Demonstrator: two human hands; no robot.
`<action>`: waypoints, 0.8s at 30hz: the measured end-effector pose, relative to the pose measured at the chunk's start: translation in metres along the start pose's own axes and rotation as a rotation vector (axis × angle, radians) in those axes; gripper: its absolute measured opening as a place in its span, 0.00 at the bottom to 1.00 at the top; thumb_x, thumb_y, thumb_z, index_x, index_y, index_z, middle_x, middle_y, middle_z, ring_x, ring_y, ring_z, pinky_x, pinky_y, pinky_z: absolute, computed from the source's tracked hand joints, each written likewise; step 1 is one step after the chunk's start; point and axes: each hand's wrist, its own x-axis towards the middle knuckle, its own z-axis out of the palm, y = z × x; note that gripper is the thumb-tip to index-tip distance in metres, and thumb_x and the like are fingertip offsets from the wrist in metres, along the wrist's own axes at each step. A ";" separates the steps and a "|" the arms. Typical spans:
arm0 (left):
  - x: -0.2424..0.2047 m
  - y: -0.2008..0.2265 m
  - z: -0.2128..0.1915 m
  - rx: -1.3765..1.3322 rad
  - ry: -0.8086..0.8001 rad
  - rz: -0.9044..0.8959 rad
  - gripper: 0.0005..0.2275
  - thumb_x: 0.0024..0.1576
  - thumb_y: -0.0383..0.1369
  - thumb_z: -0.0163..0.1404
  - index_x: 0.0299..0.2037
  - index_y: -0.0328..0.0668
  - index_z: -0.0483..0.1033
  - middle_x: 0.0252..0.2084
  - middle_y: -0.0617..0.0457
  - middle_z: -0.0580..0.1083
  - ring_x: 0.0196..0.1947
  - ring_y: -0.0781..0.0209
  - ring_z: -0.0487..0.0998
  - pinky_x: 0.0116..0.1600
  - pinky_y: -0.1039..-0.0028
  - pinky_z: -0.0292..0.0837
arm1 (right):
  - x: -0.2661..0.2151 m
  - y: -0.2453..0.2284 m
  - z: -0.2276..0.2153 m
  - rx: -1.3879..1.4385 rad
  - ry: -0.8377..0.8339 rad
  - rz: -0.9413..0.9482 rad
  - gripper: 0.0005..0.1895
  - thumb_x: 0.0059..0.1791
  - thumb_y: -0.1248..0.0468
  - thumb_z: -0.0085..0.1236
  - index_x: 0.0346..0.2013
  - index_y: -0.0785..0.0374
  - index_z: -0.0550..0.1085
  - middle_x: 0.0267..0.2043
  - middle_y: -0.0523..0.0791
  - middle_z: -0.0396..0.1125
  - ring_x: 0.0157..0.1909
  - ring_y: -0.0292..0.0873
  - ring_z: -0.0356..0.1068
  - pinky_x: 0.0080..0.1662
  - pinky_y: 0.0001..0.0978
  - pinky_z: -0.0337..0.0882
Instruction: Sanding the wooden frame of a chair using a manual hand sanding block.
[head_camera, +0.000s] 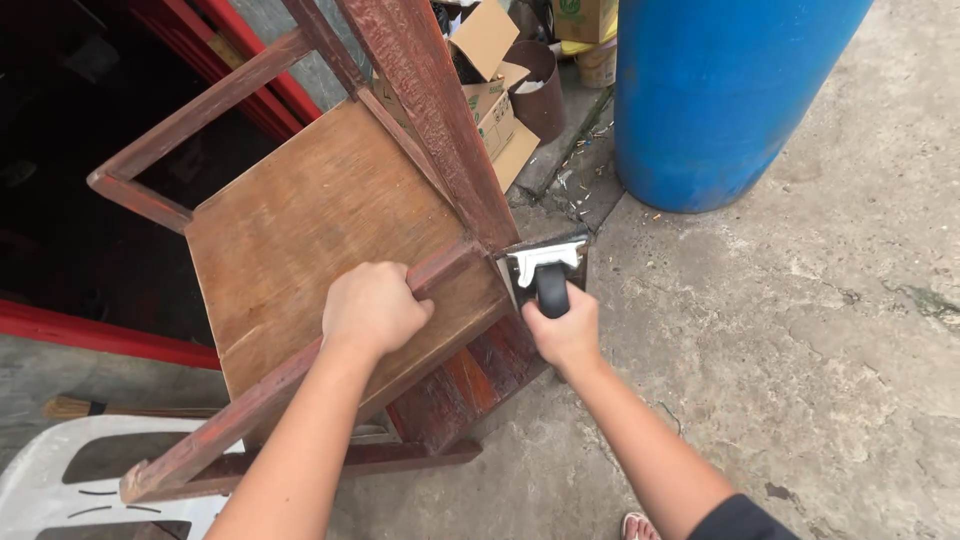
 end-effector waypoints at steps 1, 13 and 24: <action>-0.001 0.000 0.000 0.000 -0.014 -0.009 0.14 0.49 0.43 0.57 0.36 0.43 0.84 0.39 0.41 0.80 0.44 0.45 0.81 0.53 0.59 0.76 | -0.010 0.020 0.004 -0.030 0.002 0.189 0.09 0.40 0.64 0.62 0.26 0.68 0.74 0.20 0.41 0.65 0.25 0.33 0.63 0.29 0.31 0.67; -0.002 0.001 -0.003 -0.013 -0.032 0.010 0.15 0.49 0.43 0.57 0.38 0.42 0.83 0.40 0.42 0.80 0.45 0.45 0.81 0.53 0.59 0.76 | 0.041 -0.118 -0.006 0.000 -0.023 -0.148 0.08 0.42 0.63 0.62 0.30 0.66 0.75 0.23 0.44 0.69 0.28 0.34 0.66 0.34 0.32 0.71; 0.003 0.001 -0.003 -0.024 0.000 0.032 0.14 0.49 0.42 0.57 0.38 0.42 0.84 0.41 0.41 0.80 0.46 0.45 0.81 0.54 0.59 0.75 | 0.059 -0.067 -0.019 0.032 0.004 -0.051 0.07 0.41 0.64 0.62 0.25 0.63 0.72 0.22 0.39 0.66 0.26 0.32 0.65 0.32 0.30 0.68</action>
